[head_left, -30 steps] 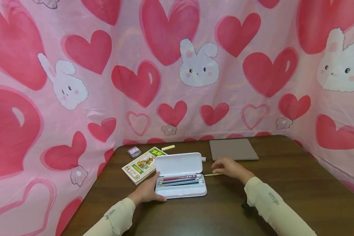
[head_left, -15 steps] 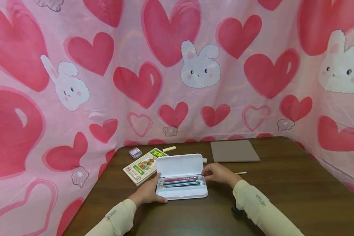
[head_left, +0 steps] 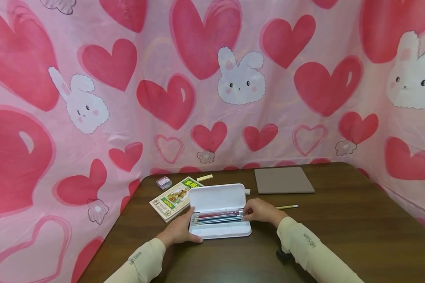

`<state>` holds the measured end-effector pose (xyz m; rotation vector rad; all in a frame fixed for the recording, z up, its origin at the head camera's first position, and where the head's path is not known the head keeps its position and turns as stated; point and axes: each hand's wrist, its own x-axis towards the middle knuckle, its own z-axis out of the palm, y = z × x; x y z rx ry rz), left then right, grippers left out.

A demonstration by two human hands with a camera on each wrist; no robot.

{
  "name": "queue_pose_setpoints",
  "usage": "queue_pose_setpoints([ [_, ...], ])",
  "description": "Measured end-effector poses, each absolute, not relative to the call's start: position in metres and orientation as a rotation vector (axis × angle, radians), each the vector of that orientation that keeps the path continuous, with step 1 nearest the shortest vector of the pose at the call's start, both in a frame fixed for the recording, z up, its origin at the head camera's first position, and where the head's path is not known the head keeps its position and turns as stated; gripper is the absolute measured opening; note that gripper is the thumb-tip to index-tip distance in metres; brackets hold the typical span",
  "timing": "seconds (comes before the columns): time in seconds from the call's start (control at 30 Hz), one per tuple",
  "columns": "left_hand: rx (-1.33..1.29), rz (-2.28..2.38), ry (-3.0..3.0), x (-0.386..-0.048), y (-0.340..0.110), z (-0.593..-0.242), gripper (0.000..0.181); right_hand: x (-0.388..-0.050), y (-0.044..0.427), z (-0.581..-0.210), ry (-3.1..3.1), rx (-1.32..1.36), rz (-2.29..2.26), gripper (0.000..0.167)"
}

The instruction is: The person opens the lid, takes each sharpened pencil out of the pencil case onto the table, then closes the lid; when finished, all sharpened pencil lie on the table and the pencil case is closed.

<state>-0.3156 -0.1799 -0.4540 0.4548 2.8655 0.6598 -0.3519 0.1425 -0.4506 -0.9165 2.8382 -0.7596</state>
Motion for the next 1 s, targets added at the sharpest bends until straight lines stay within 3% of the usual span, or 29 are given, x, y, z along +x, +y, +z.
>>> queue_pose_setpoints([
  [1.0,0.451,0.643,2.878,-0.3124,-0.1777,-0.4507,0.118,-0.3481,0.1327,-0.4436,2.770,-0.872,-0.703,0.014],
])
